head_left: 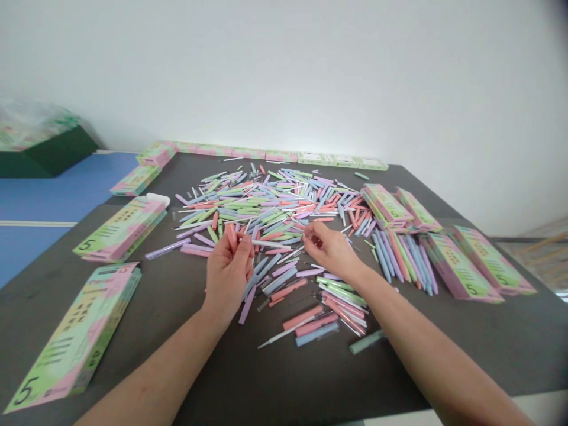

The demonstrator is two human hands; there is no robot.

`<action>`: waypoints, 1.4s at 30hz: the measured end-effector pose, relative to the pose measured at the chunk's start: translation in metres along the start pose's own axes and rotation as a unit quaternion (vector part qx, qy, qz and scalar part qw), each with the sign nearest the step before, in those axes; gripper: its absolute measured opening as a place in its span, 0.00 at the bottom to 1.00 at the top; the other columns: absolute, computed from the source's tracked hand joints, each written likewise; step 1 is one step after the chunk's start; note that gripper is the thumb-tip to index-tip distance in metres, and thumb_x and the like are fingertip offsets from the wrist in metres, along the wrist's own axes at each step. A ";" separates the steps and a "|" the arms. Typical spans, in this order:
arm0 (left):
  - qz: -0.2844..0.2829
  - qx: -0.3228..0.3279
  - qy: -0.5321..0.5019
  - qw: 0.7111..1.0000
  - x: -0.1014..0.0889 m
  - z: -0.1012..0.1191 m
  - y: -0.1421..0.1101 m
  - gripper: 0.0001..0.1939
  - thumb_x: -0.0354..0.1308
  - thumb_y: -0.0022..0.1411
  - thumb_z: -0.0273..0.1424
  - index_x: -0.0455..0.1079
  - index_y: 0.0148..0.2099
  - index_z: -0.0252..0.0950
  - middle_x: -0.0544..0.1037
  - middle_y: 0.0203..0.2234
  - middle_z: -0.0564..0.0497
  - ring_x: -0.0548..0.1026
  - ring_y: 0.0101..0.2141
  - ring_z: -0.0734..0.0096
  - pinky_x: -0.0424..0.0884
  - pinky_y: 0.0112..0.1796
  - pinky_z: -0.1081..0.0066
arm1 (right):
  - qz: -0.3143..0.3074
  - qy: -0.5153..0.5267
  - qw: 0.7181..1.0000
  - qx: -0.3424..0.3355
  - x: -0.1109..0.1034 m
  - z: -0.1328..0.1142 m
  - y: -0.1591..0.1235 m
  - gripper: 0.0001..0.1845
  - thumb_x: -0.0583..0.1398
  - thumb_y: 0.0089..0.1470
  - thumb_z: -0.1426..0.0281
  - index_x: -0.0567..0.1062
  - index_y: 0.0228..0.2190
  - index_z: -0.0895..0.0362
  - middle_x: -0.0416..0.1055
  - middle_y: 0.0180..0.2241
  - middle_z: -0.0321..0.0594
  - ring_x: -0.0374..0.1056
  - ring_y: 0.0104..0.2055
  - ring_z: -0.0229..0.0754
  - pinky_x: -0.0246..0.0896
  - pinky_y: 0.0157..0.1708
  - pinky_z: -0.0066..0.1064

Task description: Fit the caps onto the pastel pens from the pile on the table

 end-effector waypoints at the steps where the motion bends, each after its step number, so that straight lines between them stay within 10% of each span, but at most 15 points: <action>1: 0.001 -0.001 -0.001 1.000 0.000 0.000 0.000 0.11 0.60 0.61 0.34 0.61 0.30 0.37 0.60 0.17 0.61 0.51 0.13 0.86 0.51 0.12 0.82 | -0.003 -0.011 1.000 0.000 0.001 0.000 0.000 0.05 0.55 0.57 0.71 0.68 0.37 0.56 0.69 0.25 0.34 0.63 0.23 0.36 0.54 0.26 0.26; 12: 0.000 0.003 -0.004 1.000 -0.001 -0.001 0.000 0.14 0.60 0.60 0.36 0.59 0.30 0.37 0.60 0.17 0.62 0.51 0.13 0.87 0.51 0.12 0.83 | -0.062 -0.192 0.975 -0.098 0.018 0.007 0.001 0.11 0.50 0.62 0.70 0.70 0.41 0.60 0.74 0.36 0.49 0.70 0.36 0.45 0.59 0.35 0.31; 18: -0.004 -0.005 -0.012 1.000 -0.001 0.000 0.000 0.14 0.61 0.60 0.36 0.59 0.30 0.37 0.61 0.18 0.61 0.52 0.13 0.87 0.51 0.12 0.83 | 0.004 0.033 0.999 0.025 0.010 0.000 -0.002 0.06 0.55 0.54 0.73 0.70 0.35 0.57 0.73 0.26 0.36 0.65 0.25 0.37 0.58 0.28 0.27; 25: -0.003 -0.005 -0.017 1.000 0.000 0.001 0.000 0.11 0.60 0.61 0.35 0.62 0.31 0.37 0.63 0.18 0.61 0.52 0.13 0.87 0.52 0.13 0.83 | 0.043 0.351 0.928 0.115 0.005 -0.020 -0.016 0.08 0.60 0.51 0.69 0.74 0.34 0.58 0.74 0.25 0.36 0.64 0.23 0.34 0.58 0.24 0.26; 42: -0.005 -0.016 -0.037 0.999 0.001 0.002 -0.002 0.10 0.61 0.59 0.35 0.64 0.32 0.37 0.65 0.20 0.60 0.52 0.13 0.88 0.51 0.13 0.84 | 0.048 0.358 0.925 0.115 0.003 -0.026 -0.034 0.08 0.62 0.53 0.65 0.75 0.33 0.57 0.69 0.22 0.34 0.61 0.23 0.34 0.56 0.23 0.26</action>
Point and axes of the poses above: each hand's wrist, its own y-axis towards the middle knuckle, its own x-axis out of the palm, z = x × y, the point moved 1 cm from there along y, towards the middle knuckle
